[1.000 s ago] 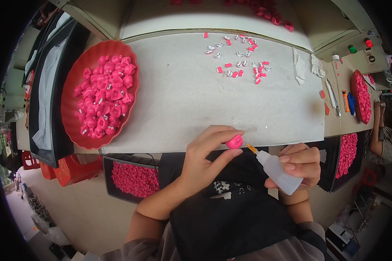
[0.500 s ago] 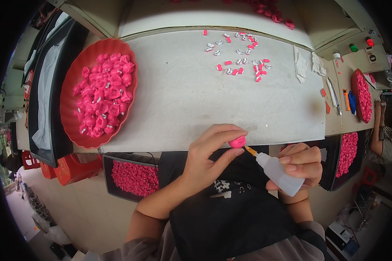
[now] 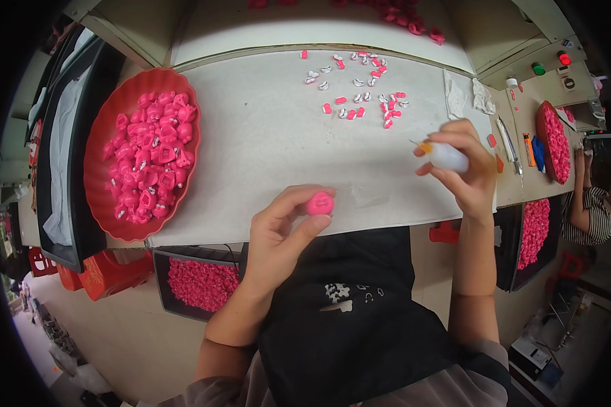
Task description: The person repeatedly picks up small pink plastic pieces from a red tray and applies a small amount of adhesive from a white bottle with a yellow tip. They then attach small white components to the pink pieces and place the assembled units onto the white work surface. The process is repeated continuously throughout the clip.
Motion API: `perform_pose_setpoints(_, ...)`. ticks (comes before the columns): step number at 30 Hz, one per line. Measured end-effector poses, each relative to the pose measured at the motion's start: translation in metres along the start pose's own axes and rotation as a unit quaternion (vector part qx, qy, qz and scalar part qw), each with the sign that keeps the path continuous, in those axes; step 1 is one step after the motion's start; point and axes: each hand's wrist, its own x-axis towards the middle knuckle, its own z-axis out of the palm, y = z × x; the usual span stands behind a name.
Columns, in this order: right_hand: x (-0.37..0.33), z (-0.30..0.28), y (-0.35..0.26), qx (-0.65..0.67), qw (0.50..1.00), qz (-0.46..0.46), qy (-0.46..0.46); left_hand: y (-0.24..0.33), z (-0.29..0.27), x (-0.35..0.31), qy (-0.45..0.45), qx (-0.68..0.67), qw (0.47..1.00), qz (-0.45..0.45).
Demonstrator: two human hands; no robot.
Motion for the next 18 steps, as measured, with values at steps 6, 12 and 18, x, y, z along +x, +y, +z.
perform_pose_setpoints(6,0.068,0.003,0.045,-0.288,0.938,-0.076,-0.177,-0.002,-0.002,0.0,0.002,0.001,1.0,-0.006)
perform_pose_setpoints(12,0.083,0.018,0.058,-0.356,0.9,-0.08,-0.238,-0.003,-0.001,0.0,0.002,0.011,1.0,0.012)
perform_pose_setpoints(18,0.054,0.026,0.037,-0.185,0.971,-0.07,-0.137,-0.003,0.003,0.004,0.027,0.115,0.99,0.074)
